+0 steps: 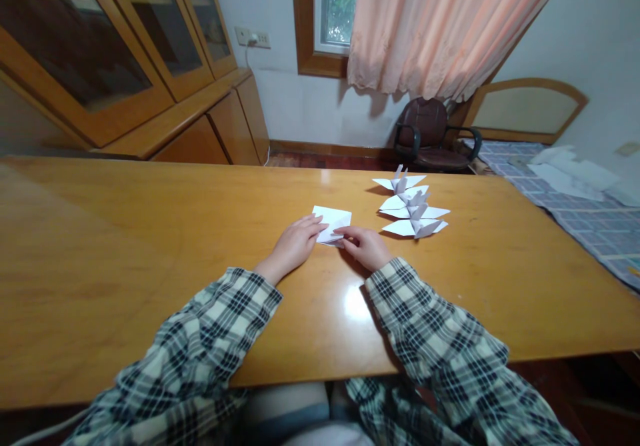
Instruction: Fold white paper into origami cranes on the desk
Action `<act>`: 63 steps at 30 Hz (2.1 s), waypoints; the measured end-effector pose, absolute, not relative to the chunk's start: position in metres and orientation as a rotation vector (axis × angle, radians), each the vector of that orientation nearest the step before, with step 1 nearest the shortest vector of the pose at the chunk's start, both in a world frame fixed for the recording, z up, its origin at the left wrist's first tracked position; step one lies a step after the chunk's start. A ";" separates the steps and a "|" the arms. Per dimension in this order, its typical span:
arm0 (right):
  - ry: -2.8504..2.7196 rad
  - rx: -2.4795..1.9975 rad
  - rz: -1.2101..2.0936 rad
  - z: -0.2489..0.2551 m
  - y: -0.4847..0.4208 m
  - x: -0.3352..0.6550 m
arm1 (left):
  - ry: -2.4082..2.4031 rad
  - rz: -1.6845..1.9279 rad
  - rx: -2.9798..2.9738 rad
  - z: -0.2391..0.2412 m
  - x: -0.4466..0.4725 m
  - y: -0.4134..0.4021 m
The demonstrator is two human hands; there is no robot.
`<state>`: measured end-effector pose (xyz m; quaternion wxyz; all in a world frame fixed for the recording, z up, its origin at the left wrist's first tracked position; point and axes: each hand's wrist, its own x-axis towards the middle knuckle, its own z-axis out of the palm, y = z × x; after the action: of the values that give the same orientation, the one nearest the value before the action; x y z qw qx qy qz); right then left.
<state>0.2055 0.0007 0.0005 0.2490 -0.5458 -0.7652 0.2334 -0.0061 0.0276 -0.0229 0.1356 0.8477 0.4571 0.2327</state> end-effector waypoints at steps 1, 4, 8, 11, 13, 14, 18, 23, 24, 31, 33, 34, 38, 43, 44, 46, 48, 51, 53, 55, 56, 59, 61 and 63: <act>-2.067 -1.502 0.635 0.000 0.001 0.206 | 1.311 0.679 2.455 -0.023 -0.007 0.028; -2.028 -1.528 0.628 -0.001 0.003 0.208 | 1.289 0.688 2.445 -0.024 -0.008 0.029; -2.040 -1.488 0.554 0.000 0.006 0.212 | 1.288 0.681 2.435 -0.023 -0.008 0.028; -2.077 -1.525 0.499 0.000 0.007 0.213 | 1.285 0.656 2.443 -0.019 -0.006 0.025; -2.086 -1.549 0.479 -0.001 0.007 0.214 | 1.290 0.638 2.449 -0.017 -0.005 0.023; -2.088 -1.550 0.476 -0.002 0.007 0.214 | 1.294 0.630 2.451 -0.016 -0.005 0.022; -2.081 -1.561 0.482 -0.002 0.006 0.214 | 1.294 0.617 2.452 -0.013 -0.004 0.020; -2.067 -1.606 0.499 0.001 0.006 0.213 | 1.277 0.615 2.462 -0.013 -0.005 0.019; -2.064 -1.613 0.501 0.001 0.006 0.213 | 1.289 0.622 2.459 -0.013 -0.005 0.019; -2.053 -1.585 0.485 0.001 0.007 0.214 | 1.374 0.687 2.402 -0.010 -0.002 0.018; -2.057 -1.582 0.480 0.000 0.007 0.214 | 1.385 0.698 2.391 -0.009 -0.003 0.018; -2.060 -1.583 0.478 0.000 0.007 0.214 | 1.388 0.698 2.379 -0.010 -0.003 0.019; -2.069 -1.585 0.452 -0.003 0.009 0.216 | 1.360 0.719 2.320 -0.013 -0.007 0.022; -2.054 -1.588 0.439 -0.006 0.012 0.217 | 1.334 0.768 2.268 -0.017 -0.009 0.026; -2.044 -1.594 0.433 -0.007 0.012 0.217 | 1.339 0.769 2.260 -0.017 -0.009 0.027; -2.023 -1.604 0.423 -0.008 0.013 0.217 | 1.347 0.771 2.252 -0.016 -0.009 0.027; -2.003 -1.615 0.418 -0.008 0.013 0.217 | 1.348 0.771 2.256 -0.015 -0.010 0.027; -1.980 -1.631 0.413 -0.008 0.013 0.217 | 1.343 0.762 2.261 -0.013 -0.010 0.027; -1.968 -1.629 0.413 -0.008 0.013 0.217 | 1.336 0.765 2.262 -0.013 -0.010 0.027; -1.951 -1.620 0.418 -0.008 0.013 0.216 | 1.327 0.782 2.268 -0.013 -0.009 0.028; -1.941 -1.617 0.423 -0.008 0.012 0.216 | 1.321 0.796 2.271 -0.014 -0.008 0.028; -1.934 -1.607 0.447 -0.006 0.010 0.215 | 1.314 0.831 2.281 -0.014 -0.006 0.028; -1.978 -1.591 0.465 -0.004 0.008 0.214 | 1.315 0.833 2.294 -0.014 -0.005 0.027; -2.026 -1.576 0.483 -0.001 0.006 0.213 | 1.318 0.827 2.309 -0.014 -0.004 0.027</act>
<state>0.2134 0.0063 -0.0014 0.2617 -0.5823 -0.7487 0.1785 -0.0041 0.0274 -0.0137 0.1778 0.8160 0.4660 0.2922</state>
